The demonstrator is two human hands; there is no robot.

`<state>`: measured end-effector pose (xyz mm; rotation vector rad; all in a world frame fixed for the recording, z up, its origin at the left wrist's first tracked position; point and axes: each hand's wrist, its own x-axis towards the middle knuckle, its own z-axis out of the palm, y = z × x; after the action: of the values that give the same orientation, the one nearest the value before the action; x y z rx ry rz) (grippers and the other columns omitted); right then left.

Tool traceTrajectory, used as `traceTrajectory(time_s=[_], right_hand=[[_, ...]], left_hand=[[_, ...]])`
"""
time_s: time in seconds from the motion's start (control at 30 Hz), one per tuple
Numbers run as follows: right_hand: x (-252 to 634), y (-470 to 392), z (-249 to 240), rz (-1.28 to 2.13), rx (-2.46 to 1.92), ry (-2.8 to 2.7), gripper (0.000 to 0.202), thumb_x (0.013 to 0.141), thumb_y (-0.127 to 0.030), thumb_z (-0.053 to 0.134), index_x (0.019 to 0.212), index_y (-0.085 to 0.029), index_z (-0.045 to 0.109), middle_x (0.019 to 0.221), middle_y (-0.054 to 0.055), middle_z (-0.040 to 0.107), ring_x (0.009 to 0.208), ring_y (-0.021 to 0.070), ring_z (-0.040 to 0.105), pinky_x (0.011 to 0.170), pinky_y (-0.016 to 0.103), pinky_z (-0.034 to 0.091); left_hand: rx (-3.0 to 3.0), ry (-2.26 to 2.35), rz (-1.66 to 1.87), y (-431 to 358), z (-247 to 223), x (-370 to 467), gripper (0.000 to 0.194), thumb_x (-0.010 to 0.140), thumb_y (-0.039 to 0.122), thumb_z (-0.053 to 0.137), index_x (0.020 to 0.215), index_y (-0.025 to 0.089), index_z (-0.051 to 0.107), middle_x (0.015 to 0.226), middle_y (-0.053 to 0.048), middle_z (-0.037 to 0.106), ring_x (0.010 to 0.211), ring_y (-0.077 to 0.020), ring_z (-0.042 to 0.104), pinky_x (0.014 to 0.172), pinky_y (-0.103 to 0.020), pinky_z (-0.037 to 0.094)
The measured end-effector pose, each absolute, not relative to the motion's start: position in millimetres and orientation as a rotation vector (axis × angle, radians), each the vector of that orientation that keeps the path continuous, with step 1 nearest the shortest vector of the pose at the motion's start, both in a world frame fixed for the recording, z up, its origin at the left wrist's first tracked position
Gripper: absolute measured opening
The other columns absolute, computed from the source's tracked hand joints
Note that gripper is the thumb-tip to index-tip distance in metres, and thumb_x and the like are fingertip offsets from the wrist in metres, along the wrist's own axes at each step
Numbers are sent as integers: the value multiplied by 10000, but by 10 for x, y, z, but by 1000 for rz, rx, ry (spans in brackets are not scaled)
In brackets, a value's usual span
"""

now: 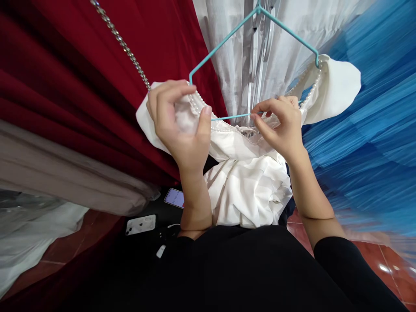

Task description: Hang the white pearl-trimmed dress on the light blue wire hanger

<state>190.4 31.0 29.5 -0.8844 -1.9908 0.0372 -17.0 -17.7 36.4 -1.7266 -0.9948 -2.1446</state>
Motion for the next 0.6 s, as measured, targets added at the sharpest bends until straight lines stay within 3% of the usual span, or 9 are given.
traceTrajectory(time_s=[0.07,0.13,0.23,0.37,0.5,0.6], right_hand=[[1891,293,300,14,-899,-2001,76,980,-270,632,936,-259,693,848,-2,725,823,199,625,947,470,412],[1875,292,300,-7,-918,-2003,87,984,-249,615,943,-255,692,866,-2,742,831,198,627,934,465,392],[1871,329,291,-19,-936,-2006,98,981,-233,607,951,-246,699,870,2,750,841,197,627,915,455,374],[1930,381,305,-5,-932,-2041,132,959,-189,598,956,-239,720,846,7,726,828,194,612,918,446,381],[1983,363,361,-27,-953,-2096,150,945,-166,603,955,-240,733,795,12,683,787,194,581,892,447,384],[1975,356,359,1,-961,-2076,140,953,-182,614,937,-239,740,738,8,631,753,190,557,895,454,395]], left_hand=[[-1722,-1207,-1952,-31,368,-260,612,641,18,826,1230,83,672,1233,-122,664,1176,-295,588,1108,-481,451],[-1678,-1350,-1864,101,341,-326,675,603,-80,754,1245,105,660,1238,-105,684,1161,-286,582,1095,-453,455],[-1650,-1477,-1929,237,325,-407,469,715,-115,585,1073,165,702,1084,-45,732,1021,-215,639,983,-352,517],[-1630,-1406,-2179,289,423,-590,321,793,-71,472,943,126,676,931,-34,737,904,-164,724,830,-295,575],[-1492,-1456,-2166,317,385,-947,203,851,8,530,889,144,677,895,-24,733,902,-170,746,864,-350,602],[-1393,-1625,-2157,328,109,-1182,115,913,117,585,902,152,694,910,-38,751,954,-208,765,893,-421,594]])
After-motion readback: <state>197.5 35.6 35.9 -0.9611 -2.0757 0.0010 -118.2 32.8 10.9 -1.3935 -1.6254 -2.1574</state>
